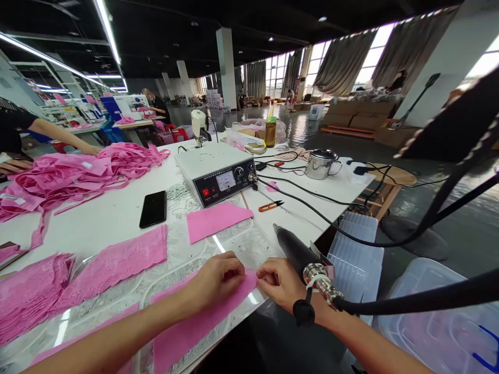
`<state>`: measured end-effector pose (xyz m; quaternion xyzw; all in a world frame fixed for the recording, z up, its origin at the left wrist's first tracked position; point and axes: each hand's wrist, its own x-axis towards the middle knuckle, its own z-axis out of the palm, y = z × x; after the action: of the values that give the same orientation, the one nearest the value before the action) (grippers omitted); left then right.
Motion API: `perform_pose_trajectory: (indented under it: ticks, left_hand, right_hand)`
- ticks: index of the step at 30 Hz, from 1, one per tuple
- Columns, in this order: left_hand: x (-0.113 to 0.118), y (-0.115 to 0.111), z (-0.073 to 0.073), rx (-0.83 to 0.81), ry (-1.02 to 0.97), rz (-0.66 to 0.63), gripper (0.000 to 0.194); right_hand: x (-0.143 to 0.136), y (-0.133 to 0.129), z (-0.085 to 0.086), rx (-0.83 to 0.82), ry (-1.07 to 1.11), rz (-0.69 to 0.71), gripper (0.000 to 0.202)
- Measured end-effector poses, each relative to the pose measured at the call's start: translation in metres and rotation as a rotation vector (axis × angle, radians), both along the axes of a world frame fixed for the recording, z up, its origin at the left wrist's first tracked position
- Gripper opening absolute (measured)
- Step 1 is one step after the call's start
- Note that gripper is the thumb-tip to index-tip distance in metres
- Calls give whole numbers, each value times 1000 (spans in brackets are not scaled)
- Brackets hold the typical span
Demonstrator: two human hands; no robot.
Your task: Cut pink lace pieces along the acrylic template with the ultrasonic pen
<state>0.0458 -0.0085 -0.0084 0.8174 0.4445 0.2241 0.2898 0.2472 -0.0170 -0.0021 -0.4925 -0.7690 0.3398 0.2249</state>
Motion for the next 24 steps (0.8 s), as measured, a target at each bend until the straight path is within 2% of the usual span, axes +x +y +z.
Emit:
perform_pose_trajectory:
  ticks: [4,12,19,24]
  left_hand:
    - [1,-2,-2,28,39,15,20]
    - [9,-23,0,48,149,9,9]
    - [12,-19,-3,23,124,39,10]
    - [11,-19,-1,21,82,49,14]
  right_hand:
    - [-4,1,-4,-9,31,-11,17]
    - [-6,2,-1,-111,59,-11,25]
    - [-2,6,-4,-212,80,51,30]
    - [0,6,2,-232,102,94,28]
